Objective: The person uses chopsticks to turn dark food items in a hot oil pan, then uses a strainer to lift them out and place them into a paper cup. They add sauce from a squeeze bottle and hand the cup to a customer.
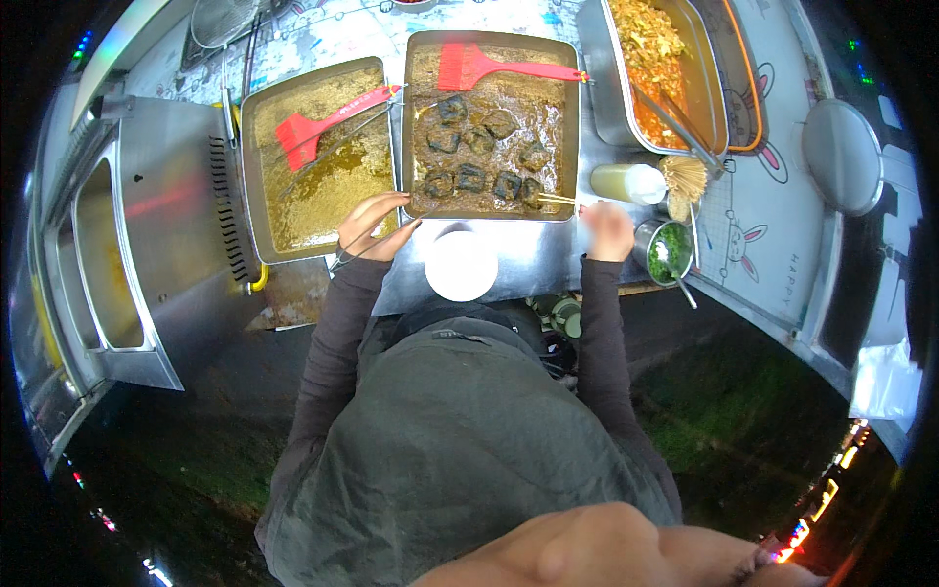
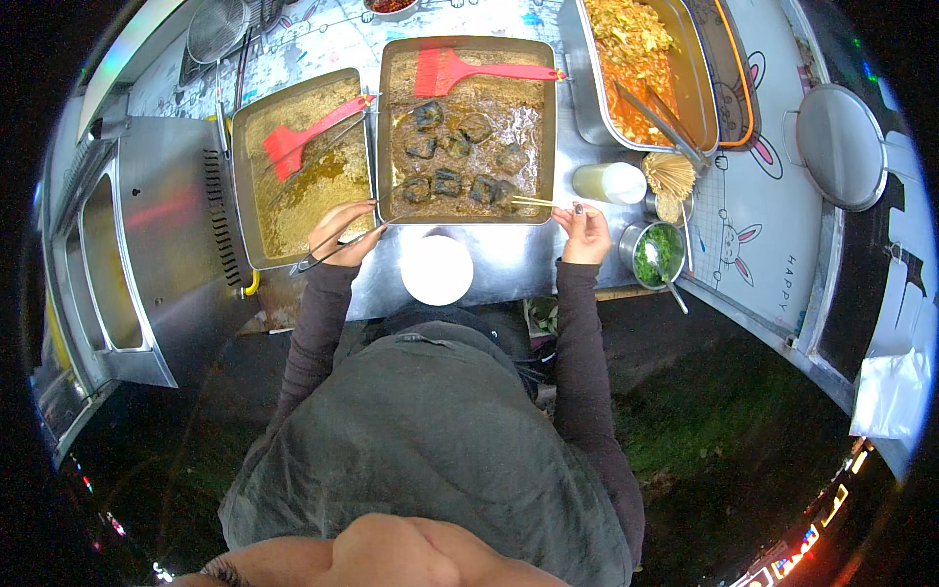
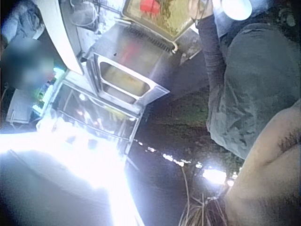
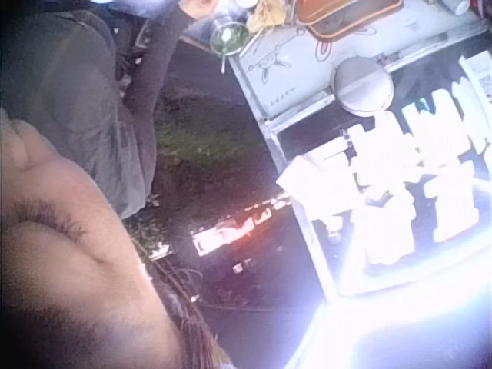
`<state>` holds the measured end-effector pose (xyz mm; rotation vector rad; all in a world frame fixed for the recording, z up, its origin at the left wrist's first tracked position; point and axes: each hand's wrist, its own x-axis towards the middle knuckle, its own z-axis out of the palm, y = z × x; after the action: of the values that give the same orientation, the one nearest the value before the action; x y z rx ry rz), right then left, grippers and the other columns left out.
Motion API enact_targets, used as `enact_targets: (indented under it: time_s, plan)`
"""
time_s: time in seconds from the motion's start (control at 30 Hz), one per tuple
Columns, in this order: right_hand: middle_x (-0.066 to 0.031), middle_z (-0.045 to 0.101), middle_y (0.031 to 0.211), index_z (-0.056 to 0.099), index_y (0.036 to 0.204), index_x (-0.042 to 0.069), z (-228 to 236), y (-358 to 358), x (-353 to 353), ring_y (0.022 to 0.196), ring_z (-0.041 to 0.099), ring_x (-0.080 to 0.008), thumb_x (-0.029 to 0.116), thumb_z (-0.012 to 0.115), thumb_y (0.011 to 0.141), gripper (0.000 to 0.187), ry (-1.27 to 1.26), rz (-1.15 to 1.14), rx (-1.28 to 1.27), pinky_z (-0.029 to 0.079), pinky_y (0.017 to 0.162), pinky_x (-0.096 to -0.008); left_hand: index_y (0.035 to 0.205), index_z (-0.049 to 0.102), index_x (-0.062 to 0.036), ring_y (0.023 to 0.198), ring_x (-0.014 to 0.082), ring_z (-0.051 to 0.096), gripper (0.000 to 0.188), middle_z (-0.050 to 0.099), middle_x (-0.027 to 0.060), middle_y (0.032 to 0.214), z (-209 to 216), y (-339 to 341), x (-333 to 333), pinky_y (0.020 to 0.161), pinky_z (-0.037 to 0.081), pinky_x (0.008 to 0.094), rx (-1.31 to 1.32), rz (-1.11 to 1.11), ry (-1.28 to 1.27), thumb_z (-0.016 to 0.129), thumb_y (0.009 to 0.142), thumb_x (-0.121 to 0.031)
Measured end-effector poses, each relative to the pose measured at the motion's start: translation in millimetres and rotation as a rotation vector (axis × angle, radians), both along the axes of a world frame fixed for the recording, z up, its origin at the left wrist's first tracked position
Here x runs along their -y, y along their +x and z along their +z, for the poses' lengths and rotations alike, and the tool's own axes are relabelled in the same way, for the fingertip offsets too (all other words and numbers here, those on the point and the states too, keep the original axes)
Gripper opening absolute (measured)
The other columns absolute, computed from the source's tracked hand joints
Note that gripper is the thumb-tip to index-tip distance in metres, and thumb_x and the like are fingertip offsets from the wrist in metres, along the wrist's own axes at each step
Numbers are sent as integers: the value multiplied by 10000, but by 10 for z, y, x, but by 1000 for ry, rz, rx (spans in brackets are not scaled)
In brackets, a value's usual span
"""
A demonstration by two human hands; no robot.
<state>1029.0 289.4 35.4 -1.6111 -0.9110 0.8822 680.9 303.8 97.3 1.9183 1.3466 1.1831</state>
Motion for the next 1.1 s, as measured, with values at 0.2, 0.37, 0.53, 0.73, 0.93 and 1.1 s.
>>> enact_targets:
  time_s: [0.2, 0.37, 0.53, 0.73, 0.93, 1.1]
  plan:
    - [-131, 577, 798, 558, 871, -22, 103, -574, -238, 712, 655, -201, -36, 522, 833, 54, 210, 459, 495, 502, 608, -274, 929, 623, -17, 894, 246, 622, 334, 643, 127, 937, 31, -31, 51, 778, 493, 316, 31, 7, -7, 759, 625, -38]
    - [-172, 598, 857, 508, 952, -40, -129, -367, -367, 768, 644, -255, 76, 482, 909, 126, -54, 107, -335, 559, 702, -342, 934, 632, -22, 903, 253, 625, 343, 649, 130, 936, 59, -165, 141, 783, 494, 325, 16, 90, -10, 763, 617, -38]
    - [-171, 605, 868, 497, 964, -41, -68, -386, -392, 753, 646, -246, 89, 496, 905, 143, 21, 85, -407, 553, 694, -321, 929, 633, -28, 907, 252, 623, 340, 648, 127, 939, 60, -305, 249, 788, 492, 323, 6, 126, -27, 763, 616, -40]
    - [-95, 600, 784, 535, 898, -31, 215, -651, -384, 719, 649, -180, 30, 463, 903, 94, 140, 487, 542, 537, 653, -274, 931, 629, -26, 910, 249, 622, 339, 648, 128, 945, 31, -372, 302, 788, 493, 324, 31, 117, -55, 763, 621, -34]
    - [-156, 609, 805, 495, 944, -38, -161, -436, -622, 709, 645, -226, 56, 460, 912, 105, -246, 268, -250, 558, 665, -323, 937, 624, -21, 912, 248, 621, 342, 646, 134, 950, 11, -373, 345, 789, 491, 323, 47, 112, -77, 761, 623, -22]
    - [-186, 603, 871, 485, 951, -48, -227, -166, -577, 788, 640, -266, 72, 489, 902, 130, -233, 191, -481, 555, 716, -346, 934, 623, -17, 914, 250, 620, 345, 646, 135, 952, 21, -389, 334, 790, 490, 323, 68, 121, -70, 760, 617, -17]
